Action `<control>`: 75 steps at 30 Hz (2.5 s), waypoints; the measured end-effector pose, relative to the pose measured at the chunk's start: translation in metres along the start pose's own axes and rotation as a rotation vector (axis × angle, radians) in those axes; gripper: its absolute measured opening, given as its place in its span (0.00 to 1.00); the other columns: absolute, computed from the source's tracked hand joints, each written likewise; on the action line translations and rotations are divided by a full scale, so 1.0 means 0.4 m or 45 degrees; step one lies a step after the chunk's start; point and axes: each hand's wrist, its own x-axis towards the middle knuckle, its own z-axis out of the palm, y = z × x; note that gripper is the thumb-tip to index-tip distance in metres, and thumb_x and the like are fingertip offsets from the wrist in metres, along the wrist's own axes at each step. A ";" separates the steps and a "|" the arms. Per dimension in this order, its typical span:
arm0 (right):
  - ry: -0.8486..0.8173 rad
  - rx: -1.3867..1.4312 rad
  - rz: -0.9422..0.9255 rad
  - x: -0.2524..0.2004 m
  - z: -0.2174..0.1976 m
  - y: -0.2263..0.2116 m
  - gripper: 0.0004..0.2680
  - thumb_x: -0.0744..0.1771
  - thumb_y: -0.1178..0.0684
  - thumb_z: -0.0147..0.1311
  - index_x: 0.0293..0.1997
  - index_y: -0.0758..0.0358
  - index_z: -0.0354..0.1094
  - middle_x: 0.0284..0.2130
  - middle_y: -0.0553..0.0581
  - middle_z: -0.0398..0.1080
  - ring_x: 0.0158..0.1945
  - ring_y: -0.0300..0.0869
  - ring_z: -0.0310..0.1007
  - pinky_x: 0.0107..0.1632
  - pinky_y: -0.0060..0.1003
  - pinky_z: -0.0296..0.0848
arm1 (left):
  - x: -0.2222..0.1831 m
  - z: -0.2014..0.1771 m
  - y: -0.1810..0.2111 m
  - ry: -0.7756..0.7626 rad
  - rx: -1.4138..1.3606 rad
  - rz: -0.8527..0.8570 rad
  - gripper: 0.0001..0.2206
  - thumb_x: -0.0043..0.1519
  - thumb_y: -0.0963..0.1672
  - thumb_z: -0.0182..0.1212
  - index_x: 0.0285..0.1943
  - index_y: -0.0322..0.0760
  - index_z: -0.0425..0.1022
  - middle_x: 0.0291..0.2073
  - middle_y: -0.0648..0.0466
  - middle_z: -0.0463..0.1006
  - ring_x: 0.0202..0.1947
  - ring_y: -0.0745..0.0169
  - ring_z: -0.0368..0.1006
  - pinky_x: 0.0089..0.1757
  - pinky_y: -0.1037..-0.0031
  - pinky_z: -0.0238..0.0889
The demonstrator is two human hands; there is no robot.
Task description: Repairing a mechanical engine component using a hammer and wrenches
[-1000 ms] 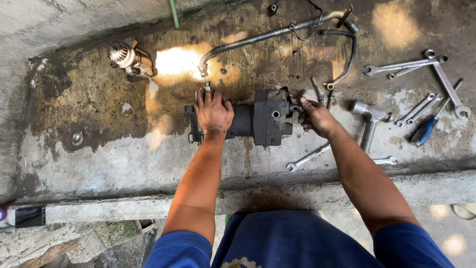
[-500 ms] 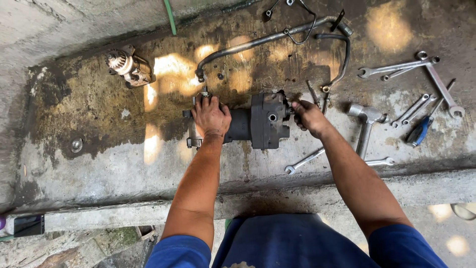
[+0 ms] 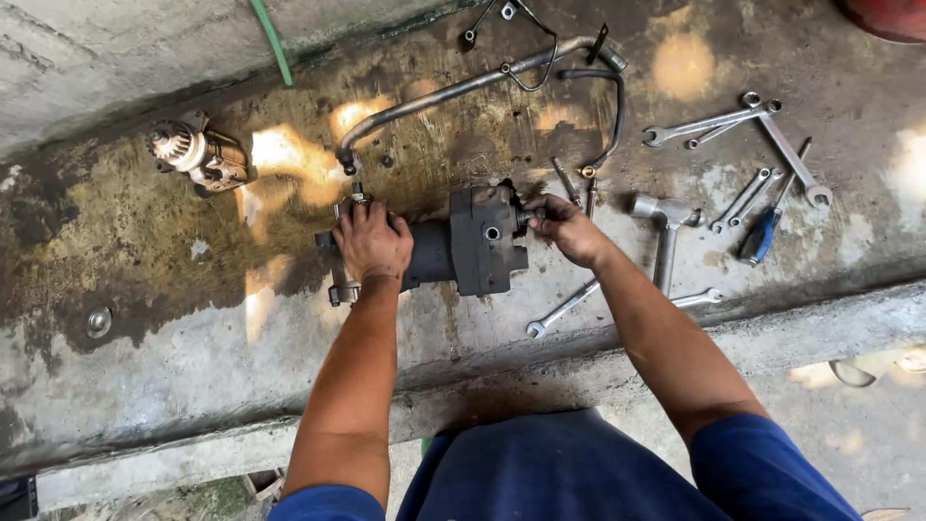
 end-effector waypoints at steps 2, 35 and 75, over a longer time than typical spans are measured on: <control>-0.059 0.297 -0.248 0.027 -0.024 0.064 0.09 0.60 0.67 0.61 0.41 0.68 0.74 0.36 0.56 0.72 0.40 0.40 0.70 0.44 0.30 0.70 | 0.007 -0.015 0.007 -0.005 0.020 0.001 0.14 0.52 0.49 0.58 0.44 0.49 0.81 0.38 0.52 0.78 0.63 0.47 0.68 0.53 0.53 0.62; -0.059 0.455 0.047 -0.036 -0.001 -0.041 0.14 0.64 0.68 0.50 0.55 0.66 0.64 0.40 0.53 0.66 0.41 0.47 0.77 0.46 0.40 0.82 | 0.032 -0.102 0.037 -0.350 -0.022 -0.066 0.14 0.61 0.49 0.52 0.52 0.46 0.78 0.47 0.48 0.77 0.69 0.43 0.58 0.57 0.51 0.56; 0.250 -0.289 -0.072 0.108 -0.007 0.216 0.12 0.63 0.50 0.63 0.50 0.57 0.77 0.34 0.62 0.77 0.39 0.49 0.79 0.41 0.43 0.78 | 0.015 -0.325 0.170 -0.246 -0.348 -0.063 0.10 0.59 0.44 0.60 0.49 0.52 0.77 0.51 0.58 0.69 0.64 0.53 0.59 0.59 0.51 0.53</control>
